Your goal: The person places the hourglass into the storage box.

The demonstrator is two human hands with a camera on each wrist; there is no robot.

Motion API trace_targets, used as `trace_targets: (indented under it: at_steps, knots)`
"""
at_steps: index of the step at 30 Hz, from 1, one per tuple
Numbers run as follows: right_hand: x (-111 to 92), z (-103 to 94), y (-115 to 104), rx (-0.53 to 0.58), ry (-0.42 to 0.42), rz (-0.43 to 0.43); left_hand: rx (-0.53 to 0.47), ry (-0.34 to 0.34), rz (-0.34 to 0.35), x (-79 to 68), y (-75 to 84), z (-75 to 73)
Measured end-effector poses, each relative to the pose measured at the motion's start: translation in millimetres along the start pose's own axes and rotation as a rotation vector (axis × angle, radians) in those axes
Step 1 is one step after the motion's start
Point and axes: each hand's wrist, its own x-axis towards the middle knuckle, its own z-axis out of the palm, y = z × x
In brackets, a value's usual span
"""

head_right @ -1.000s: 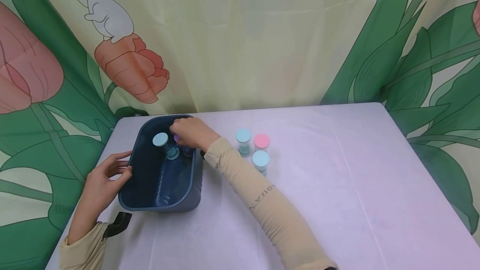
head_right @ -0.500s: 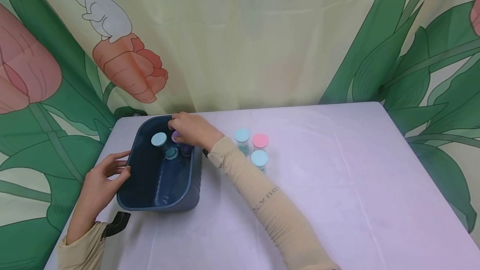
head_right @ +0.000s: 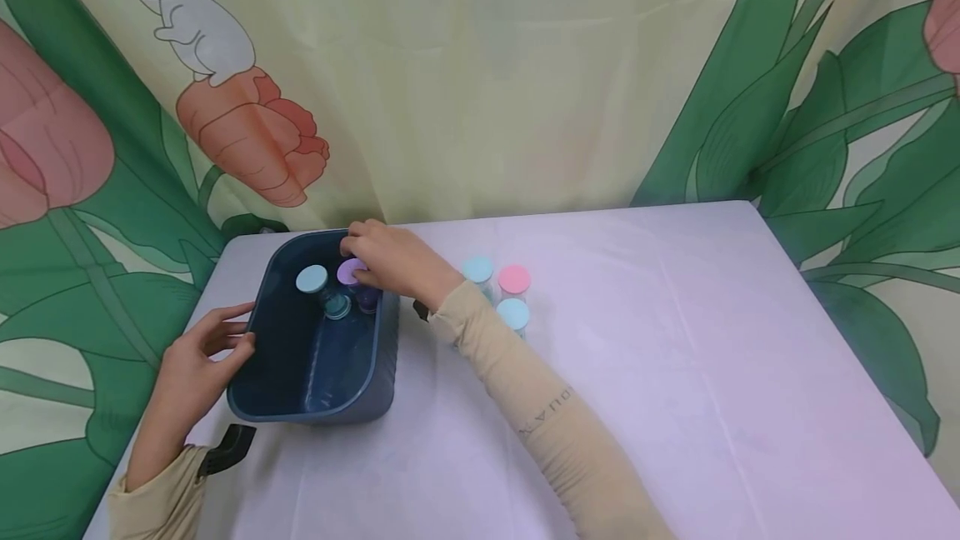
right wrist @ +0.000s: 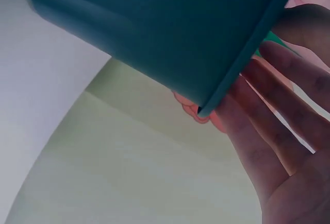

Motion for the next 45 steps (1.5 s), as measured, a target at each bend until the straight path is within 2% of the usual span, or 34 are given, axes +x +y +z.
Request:
trace_targets:
  at_steps: [13,34,45]
  knots:
    - [-22.8,-6.0,-2.5,0.012,0.066,0.016,-0.004,-0.003,-0.016,-0.3,-1.7,0.0]
    - [-56.4,1.3,3.4,0.016,0.154,-0.001,-0.005,-0.007,-0.029,-1.3,-1.5,-0.6]
    - [-78.8,2.0,7.4,0.032,0.137,0.084,-0.007,-0.008,-0.024,0.5,2.0,-1.0]
